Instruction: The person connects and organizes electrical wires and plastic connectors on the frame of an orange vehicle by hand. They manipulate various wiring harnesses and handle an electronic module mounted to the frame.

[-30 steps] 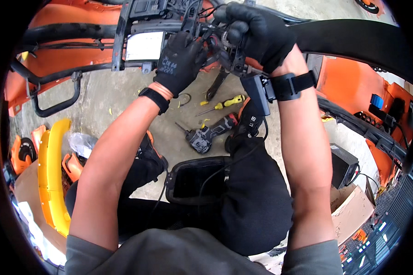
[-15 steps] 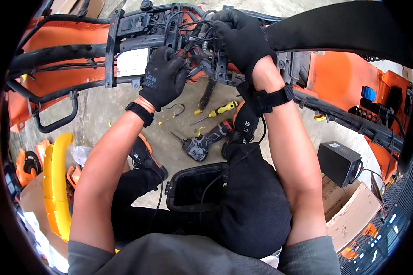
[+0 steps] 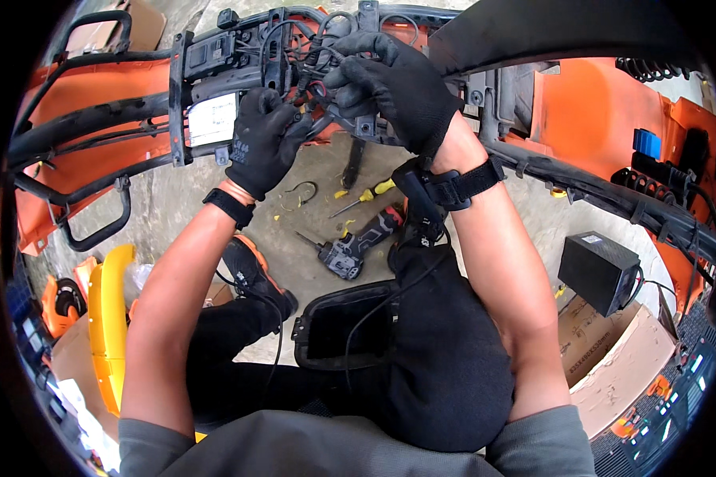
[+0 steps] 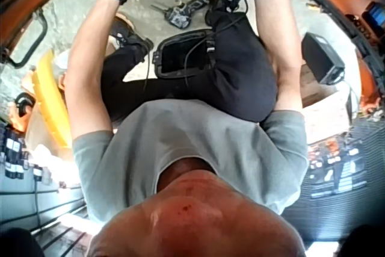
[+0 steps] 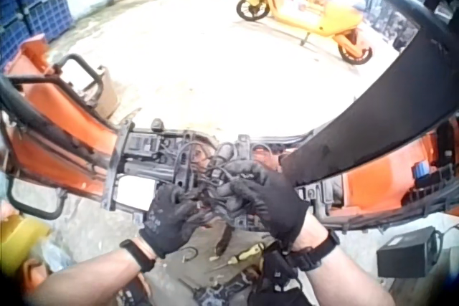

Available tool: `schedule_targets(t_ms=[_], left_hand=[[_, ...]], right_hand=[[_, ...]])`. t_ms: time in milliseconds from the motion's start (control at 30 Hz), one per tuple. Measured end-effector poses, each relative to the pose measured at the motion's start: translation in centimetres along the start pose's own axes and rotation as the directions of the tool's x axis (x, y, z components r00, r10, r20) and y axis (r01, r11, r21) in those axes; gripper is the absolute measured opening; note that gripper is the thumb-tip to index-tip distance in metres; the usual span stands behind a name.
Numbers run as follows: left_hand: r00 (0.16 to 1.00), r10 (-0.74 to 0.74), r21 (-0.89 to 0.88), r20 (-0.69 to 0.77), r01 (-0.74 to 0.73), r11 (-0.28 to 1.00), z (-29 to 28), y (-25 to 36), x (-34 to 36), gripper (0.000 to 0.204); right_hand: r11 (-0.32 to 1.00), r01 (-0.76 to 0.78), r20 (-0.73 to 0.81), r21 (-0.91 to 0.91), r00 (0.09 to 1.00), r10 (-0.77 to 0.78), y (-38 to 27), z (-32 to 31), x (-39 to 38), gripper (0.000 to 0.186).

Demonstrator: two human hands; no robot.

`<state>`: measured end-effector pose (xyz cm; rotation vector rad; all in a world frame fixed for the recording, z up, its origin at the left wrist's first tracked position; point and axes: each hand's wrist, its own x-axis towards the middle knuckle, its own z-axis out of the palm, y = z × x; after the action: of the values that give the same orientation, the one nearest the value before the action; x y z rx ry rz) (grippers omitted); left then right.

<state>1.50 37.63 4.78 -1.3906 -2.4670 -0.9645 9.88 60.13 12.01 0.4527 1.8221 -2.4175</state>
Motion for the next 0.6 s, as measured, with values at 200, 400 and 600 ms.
schedule_targets(t_ms=[200,400,600], left_hand=[[1.0,0.016,0.022,0.027,-0.017,1.0,-0.13,-0.05,-0.03,0.021],[1.0,0.028,0.001,-0.008,-0.028,1.0,-0.06,0.1,0.04,0.022],[0.999,0.007,0.043,-0.033,-0.005,0.999,0.05,0.55,-0.04,0.027]], right_hand=[[0.999,-0.031,-0.003,-0.024,1.0,0.031,-0.26,0.14,-0.19,0.034],[0.998,0.004,-0.03,-0.06,1.0,-0.006,0.28,-0.59,0.01,0.032],[0.992,0.115,-0.035,-0.058,0.993,-0.117,0.26,-0.7,0.13,0.033]])
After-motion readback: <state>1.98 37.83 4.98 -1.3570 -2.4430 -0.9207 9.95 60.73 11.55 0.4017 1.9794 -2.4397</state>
